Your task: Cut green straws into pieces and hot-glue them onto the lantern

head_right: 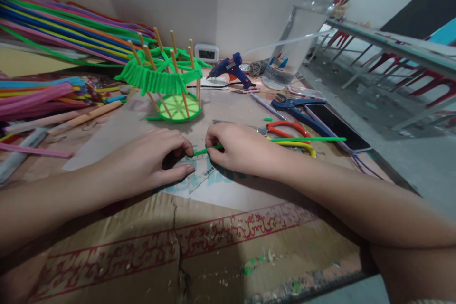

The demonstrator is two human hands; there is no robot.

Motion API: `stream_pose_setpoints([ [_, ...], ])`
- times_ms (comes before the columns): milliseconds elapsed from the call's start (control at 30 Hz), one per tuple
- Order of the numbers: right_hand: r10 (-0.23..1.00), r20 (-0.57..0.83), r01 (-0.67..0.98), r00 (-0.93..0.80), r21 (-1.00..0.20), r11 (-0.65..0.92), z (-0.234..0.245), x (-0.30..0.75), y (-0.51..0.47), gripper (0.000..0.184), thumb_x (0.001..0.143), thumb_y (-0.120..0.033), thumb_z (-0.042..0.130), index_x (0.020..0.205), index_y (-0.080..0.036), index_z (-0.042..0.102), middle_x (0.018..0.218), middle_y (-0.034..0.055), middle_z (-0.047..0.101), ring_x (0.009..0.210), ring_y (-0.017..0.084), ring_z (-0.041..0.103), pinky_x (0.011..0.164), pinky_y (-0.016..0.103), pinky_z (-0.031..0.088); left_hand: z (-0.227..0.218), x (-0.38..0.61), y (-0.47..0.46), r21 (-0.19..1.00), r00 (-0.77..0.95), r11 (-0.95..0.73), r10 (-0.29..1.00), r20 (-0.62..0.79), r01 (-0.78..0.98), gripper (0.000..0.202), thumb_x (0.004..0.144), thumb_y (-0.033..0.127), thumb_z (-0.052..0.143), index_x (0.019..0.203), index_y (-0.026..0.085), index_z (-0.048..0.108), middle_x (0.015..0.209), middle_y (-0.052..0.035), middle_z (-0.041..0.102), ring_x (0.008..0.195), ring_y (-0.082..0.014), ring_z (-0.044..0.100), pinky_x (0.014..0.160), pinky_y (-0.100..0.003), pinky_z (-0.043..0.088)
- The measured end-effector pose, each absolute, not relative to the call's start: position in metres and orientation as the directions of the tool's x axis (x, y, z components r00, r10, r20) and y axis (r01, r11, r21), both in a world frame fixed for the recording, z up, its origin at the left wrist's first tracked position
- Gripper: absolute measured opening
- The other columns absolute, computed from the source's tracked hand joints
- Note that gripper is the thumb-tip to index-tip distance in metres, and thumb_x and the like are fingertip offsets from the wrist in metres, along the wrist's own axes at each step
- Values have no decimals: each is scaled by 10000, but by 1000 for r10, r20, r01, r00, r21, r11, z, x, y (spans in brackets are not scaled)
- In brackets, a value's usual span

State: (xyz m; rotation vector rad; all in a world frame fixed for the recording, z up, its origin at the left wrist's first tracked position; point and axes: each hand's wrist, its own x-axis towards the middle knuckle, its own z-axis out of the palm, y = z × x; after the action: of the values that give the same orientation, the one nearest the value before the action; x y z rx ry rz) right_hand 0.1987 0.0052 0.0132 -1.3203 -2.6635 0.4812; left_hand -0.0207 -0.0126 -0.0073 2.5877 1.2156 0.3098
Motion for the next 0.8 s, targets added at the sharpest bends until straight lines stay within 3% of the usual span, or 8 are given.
stream_pose_setpoints([
  [400,789,61,737,-611,-321,595,9,195,2,106,775,-182,552,856,-173,620,833,33,658,712,153,547,650,250,355,-7,-20,-13,305,630,-623,772,87,720,268,854,443,579,982,214,634,887,-52,633,841,-233,573,701,-341,421],
  [800,788,54,731,-613,-338,592,7,196,4,90,781,-194,560,849,-183,618,843,29,658,728,157,560,669,262,377,-7,-20,-13,317,625,-624,772,113,714,256,841,432,592,975,222,650,910,-54,646,851,-231,582,721,-341,428],
])
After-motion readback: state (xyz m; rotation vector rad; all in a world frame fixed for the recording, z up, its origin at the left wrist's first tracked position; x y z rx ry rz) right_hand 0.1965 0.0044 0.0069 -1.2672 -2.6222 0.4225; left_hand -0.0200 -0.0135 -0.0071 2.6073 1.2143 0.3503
